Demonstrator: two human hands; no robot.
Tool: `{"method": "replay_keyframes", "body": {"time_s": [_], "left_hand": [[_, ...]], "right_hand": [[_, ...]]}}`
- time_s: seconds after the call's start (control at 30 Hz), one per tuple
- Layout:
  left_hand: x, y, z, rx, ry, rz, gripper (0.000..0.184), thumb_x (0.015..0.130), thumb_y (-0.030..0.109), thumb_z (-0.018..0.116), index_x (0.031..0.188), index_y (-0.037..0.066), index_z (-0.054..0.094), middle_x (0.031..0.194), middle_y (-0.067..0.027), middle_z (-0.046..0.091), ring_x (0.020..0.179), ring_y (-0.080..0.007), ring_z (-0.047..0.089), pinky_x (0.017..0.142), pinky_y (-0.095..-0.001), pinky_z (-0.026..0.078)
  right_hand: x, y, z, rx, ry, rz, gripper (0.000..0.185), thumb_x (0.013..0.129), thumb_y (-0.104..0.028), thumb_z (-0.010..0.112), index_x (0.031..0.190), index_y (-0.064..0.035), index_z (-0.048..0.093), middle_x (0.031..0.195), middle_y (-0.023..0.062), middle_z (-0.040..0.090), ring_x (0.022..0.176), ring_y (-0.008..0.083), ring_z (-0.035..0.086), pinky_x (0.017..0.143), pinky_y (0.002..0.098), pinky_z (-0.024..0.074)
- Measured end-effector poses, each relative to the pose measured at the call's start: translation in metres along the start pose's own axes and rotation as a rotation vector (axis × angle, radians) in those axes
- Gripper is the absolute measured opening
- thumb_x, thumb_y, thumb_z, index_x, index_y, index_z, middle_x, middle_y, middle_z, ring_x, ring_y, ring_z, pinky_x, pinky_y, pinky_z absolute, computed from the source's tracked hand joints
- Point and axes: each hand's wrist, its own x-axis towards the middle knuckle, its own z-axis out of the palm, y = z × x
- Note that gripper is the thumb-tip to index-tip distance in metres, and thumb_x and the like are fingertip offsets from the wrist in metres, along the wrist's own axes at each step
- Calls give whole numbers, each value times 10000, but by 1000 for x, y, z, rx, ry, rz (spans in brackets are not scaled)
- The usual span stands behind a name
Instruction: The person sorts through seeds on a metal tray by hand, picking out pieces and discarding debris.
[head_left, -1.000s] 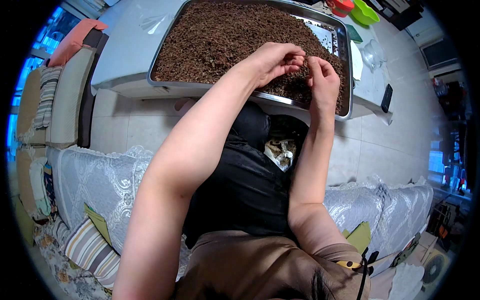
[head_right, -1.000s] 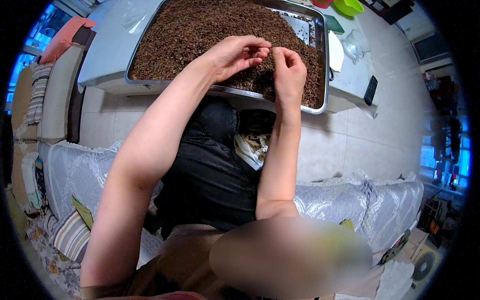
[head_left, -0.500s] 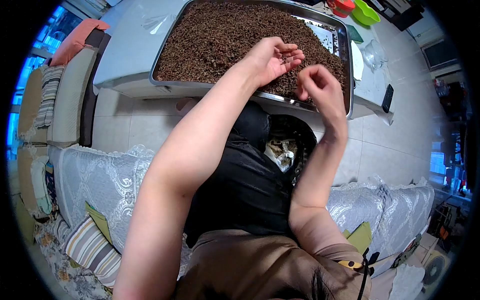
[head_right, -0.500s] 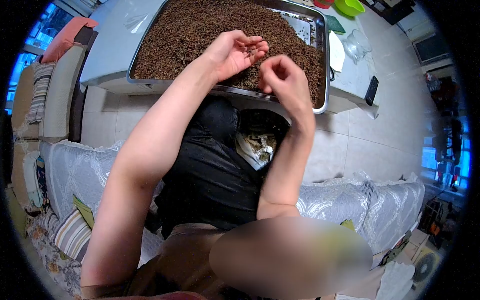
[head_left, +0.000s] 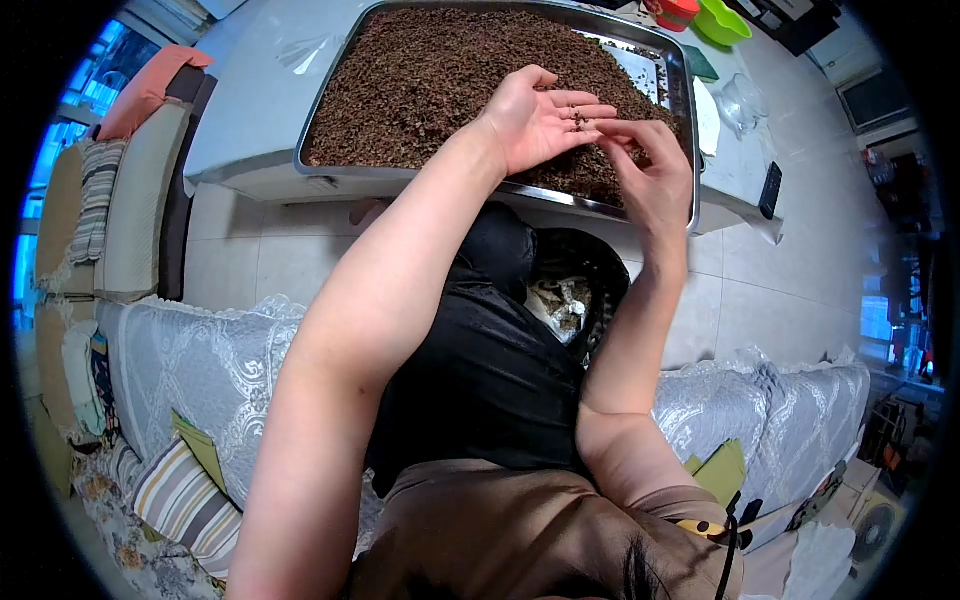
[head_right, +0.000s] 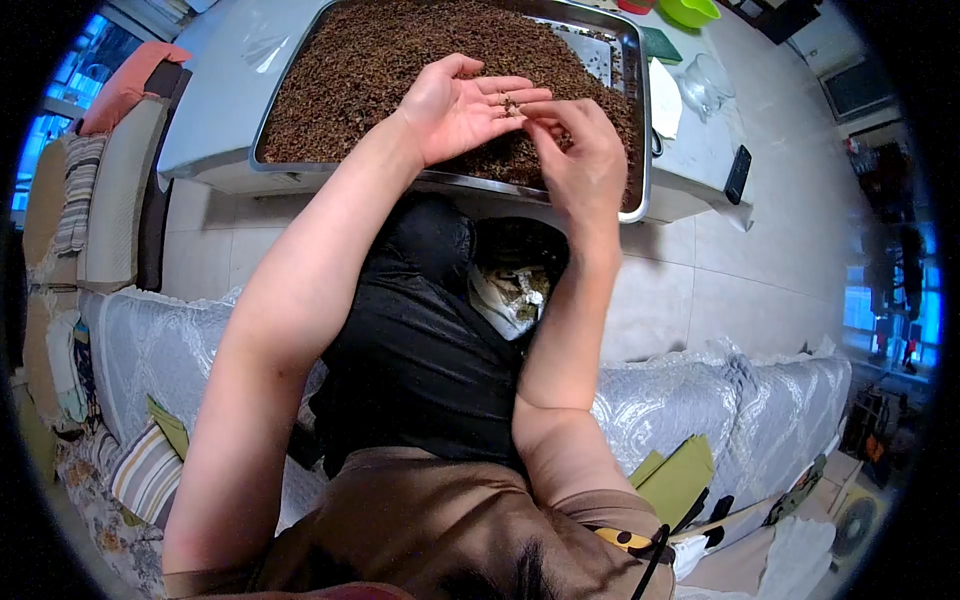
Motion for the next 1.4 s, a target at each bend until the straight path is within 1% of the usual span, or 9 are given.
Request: {"method": "replay_keyframes", "body": {"time_s": [0.07,0.17,0.3,0.53,0.7,0.87,0.97,1.2,1.4], "left_hand": [[2,-1,-2,2,51,-18,596,970,279,314,1360,-170,359,1306,-317,511,1149,-350,555,1037,-436,442],[0,-4,2,92,82,-10,588,966,285,350,1340,-168,386,1315,-314,508,1149,-336,560,1036,-413,448],[2,-5,3,118,103,-62,586,964,297,367,1328,-162,385,1261,-282,539,1147,-321,562,1041,-399,446],[4,-8,3,89,88,-49,560,969,304,338,1286,-149,432,1229,-265,555,1154,-319,562,1062,-385,446],[3,-7,6,126,94,-46,543,982,299,311,1249,-143,479,1210,-255,570,1171,-306,559,1087,-376,425],[8,-11,0,295,26,-41,505,1004,279,303,1224,-124,513,1178,-201,590,1101,-252,585,1028,-354,464],[4,-14,6,424,33,-24,471,1013,265,302,1204,-100,531,1135,-164,598,1063,-223,593,983,-340,487],[-2,-19,16,588,144,0,279,1019,198,465,1080,-25,621,983,-91,613,955,-154,610,887,-283,533],[3,-11,-3,351,48,-95,194,980,189,604,1018,0,633,900,-39,622,779,-95,607,698,-200,550]], "right_hand": [[1,1,14,-107,43,-53,169,791,-75,726,943,-145,753,812,63,631,792,222,630,702,338,500],[0,4,27,-245,36,-131,165,787,-89,728,931,-162,756,829,63,624,807,250,619,709,361,499],[-1,8,32,-286,35,-94,121,795,-113,733,909,-78,715,832,90,615,799,269,618,698,364,505],[-1,26,34,84,87,132,101,845,-102,682,913,-28,677,868,95,649,742,186,632,689,315,515],[-1,24,41,18,147,133,114,833,-118,700,903,-32,677,836,99,651,710,210,643,668,333,517],[-3,23,49,-183,162,73,138,811,-153,729,884,-49,677,826,105,653,704,268,649,655,377,516],[-2,19,48,-304,144,17,117,812,-143,725,864,-48,682,814,99,641,691,246,645,645,358,517],[1,40,46,273,228,299,149,842,-129,740,961,-46,703,820,26,626,691,110,604,625,261,490],[3,24,32,859,196,609,147,868,-127,734,990,-57,695,843,-40,630,719,32,536,608,174,415]]}}
